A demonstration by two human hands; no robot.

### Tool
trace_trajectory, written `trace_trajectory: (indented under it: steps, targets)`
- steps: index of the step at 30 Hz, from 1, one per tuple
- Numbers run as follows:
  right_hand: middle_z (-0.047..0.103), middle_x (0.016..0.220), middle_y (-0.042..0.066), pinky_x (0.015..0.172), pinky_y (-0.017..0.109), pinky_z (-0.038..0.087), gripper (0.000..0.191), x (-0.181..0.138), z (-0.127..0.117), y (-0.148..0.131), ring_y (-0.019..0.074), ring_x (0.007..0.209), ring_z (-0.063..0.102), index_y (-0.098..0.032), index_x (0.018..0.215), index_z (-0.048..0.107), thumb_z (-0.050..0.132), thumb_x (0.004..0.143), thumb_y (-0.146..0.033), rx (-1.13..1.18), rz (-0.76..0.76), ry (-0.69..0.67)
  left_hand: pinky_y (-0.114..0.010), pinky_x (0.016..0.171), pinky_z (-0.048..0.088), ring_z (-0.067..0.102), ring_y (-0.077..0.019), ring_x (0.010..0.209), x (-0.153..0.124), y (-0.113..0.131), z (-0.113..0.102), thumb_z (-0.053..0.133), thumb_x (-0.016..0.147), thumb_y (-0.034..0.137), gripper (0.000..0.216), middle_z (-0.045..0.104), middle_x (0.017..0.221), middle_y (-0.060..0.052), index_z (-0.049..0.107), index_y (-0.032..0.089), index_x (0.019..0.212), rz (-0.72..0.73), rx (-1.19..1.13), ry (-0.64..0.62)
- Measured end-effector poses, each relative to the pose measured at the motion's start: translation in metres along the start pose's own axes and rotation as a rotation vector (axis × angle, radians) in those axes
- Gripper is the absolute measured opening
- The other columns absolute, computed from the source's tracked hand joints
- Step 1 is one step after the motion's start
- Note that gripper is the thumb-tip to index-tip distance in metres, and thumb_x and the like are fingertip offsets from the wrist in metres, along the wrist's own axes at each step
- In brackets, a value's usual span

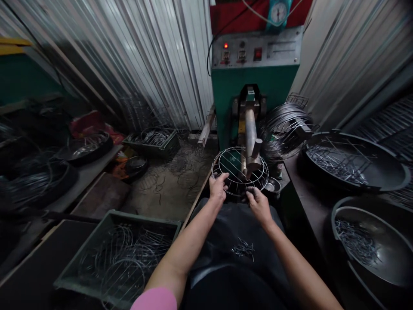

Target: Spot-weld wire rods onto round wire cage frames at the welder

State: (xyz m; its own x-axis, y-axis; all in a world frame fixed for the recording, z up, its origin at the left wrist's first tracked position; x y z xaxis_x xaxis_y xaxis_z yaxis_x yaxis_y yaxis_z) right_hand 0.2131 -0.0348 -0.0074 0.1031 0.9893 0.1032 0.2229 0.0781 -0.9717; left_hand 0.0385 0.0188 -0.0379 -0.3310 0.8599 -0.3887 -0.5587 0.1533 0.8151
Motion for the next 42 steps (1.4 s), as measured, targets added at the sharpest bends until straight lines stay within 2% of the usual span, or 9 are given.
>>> trace_trajectory:
  steps: [5, 13, 23, 30, 32, 35, 38, 40, 42]
  targets:
    - [0.063, 0.070, 0.003, 0.051, 0.027, 0.045, 0.024, 0.000, -0.004, -0.001, 0.0181, 0.059, 0.061, -0.020, 0.087, 0.055, 0.050, 0.080, -0.042, 0.027, 0.028, 0.008, -0.014, 0.036, 0.020, 0.032, -0.0008, 0.042, -0.001, -0.004, 0.000, 0.074, 0.047, 0.020, 0.052, 0.047, 0.065, 0.007, 0.043, 0.020, 0.088, -0.015, 0.000, 0.020]
    - [0.061, 0.065, 0.001, 0.058, 0.029, 0.047, 0.026, -0.001, -0.004, 0.002, 0.0170, 0.059, 0.059, -0.021, 0.086, 0.054, 0.051, 0.081, -0.046, 0.029, 0.031, 0.005, -0.015, 0.036, 0.018, 0.029, -0.0010, 0.041, 0.003, -0.010, -0.001, 0.073, 0.048, 0.020, 0.051, 0.042, 0.062, 0.009, 0.041, 0.021, 0.088, -0.040, -0.015, 0.019]
    - [0.065, 0.077, 0.003, 0.062, 0.031, 0.048, 0.018, 0.008, -0.009, -0.004, 0.0170, 0.062, 0.061, -0.021, 0.087, 0.054, 0.049, 0.082, -0.037, -0.012, -0.016, 0.014, -0.016, 0.037, 0.018, 0.029, -0.0012, 0.041, 0.003, -0.010, 0.005, 0.072, 0.048, 0.021, 0.047, 0.043, 0.062, 0.009, 0.040, 0.020, 0.083, -0.056, -0.042, 0.018]
    - [0.065, 0.077, 0.003, 0.062, 0.030, 0.049, 0.028, 0.010, -0.003, 0.003, 0.0161, 0.061, 0.062, -0.018, 0.089, 0.054, 0.051, 0.080, -0.045, 0.075, 0.037, 0.022, -0.016, 0.038, 0.016, 0.027, -0.0007, 0.040, 0.006, -0.013, 0.002, 0.075, 0.046, 0.022, 0.046, 0.042, 0.060, 0.009, 0.040, 0.019, 0.077, -0.063, -0.021, 0.064]
    - [0.066, 0.080, 0.004, 0.065, 0.031, 0.050, 0.030, 0.006, -0.008, 0.003, 0.0173, 0.064, 0.063, -0.018, 0.091, 0.055, 0.052, 0.079, -0.046, 0.097, 0.044, 0.030, -0.016, 0.039, 0.017, 0.029, -0.0015, 0.041, 0.005, -0.015, 0.002, 0.076, 0.046, 0.025, 0.047, 0.043, 0.060, 0.009, 0.041, 0.019, 0.076, -0.073, 0.000, 0.063]
    - [0.067, 0.087, 0.007, 0.069, 0.033, 0.050, 0.033, -0.015, -0.035, 0.012, 0.0190, 0.070, 0.064, -0.019, 0.101, 0.057, 0.049, 0.082, -0.046, 0.064, 0.047, 0.113, -0.018, 0.041, 0.023, 0.037, -0.0046, 0.046, 0.003, -0.017, -0.003, 0.077, 0.049, 0.033, 0.046, 0.047, 0.064, 0.006, 0.045, 0.019, 0.080, -0.103, 0.099, 0.040]
    - [0.068, 0.086, 0.006, 0.069, 0.032, 0.049, 0.029, -0.050, -0.054, 0.040, 0.0210, 0.075, 0.064, -0.021, 0.099, 0.061, 0.050, 0.081, -0.041, -0.131, 0.056, 0.060, -0.022, 0.053, 0.038, 0.052, -0.0114, 0.063, 0.008, 0.009, -0.016, 0.074, 0.057, 0.042, 0.044, 0.054, 0.077, 0.000, 0.051, 0.020, 0.088, 0.022, 0.247, 0.051]
    - [0.068, 0.078, 0.005, 0.067, 0.030, 0.047, 0.021, -0.075, -0.043, 0.069, 0.0212, 0.073, 0.064, -0.023, 0.091, 0.064, 0.050, 0.079, -0.032, -0.314, 0.095, -0.155, -0.027, 0.069, 0.044, 0.056, -0.0179, 0.086, 0.012, 0.050, -0.016, 0.076, 0.055, 0.036, 0.048, 0.056, 0.094, -0.005, 0.054, 0.021, 0.094, 0.260, 0.372, 0.053]
    - [0.069, 0.073, 0.006, 0.068, 0.029, 0.046, 0.020, -0.102, -0.023, 0.100, 0.0215, 0.072, 0.065, -0.022, 0.087, 0.065, 0.048, 0.077, -0.022, -0.485, 0.154, -0.398, -0.029, 0.082, 0.043, 0.051, -0.0238, 0.106, 0.015, 0.085, 0.011, 0.079, 0.045, 0.020, 0.055, 0.055, 0.107, -0.008, 0.057, 0.022, 0.096, 0.475, 0.548, -0.095]
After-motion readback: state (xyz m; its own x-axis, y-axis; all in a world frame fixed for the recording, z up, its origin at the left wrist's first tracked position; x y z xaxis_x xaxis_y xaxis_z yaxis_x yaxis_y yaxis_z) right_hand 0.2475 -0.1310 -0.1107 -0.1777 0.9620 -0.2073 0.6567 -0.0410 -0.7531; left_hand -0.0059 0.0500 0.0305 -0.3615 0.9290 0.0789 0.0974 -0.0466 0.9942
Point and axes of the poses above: each hand's wrist, its own x-axis towards the middle knuckle, its own z-axis out of the palm, y = z × x, the point moved 10 cm from there along x, towards the middle knuckle
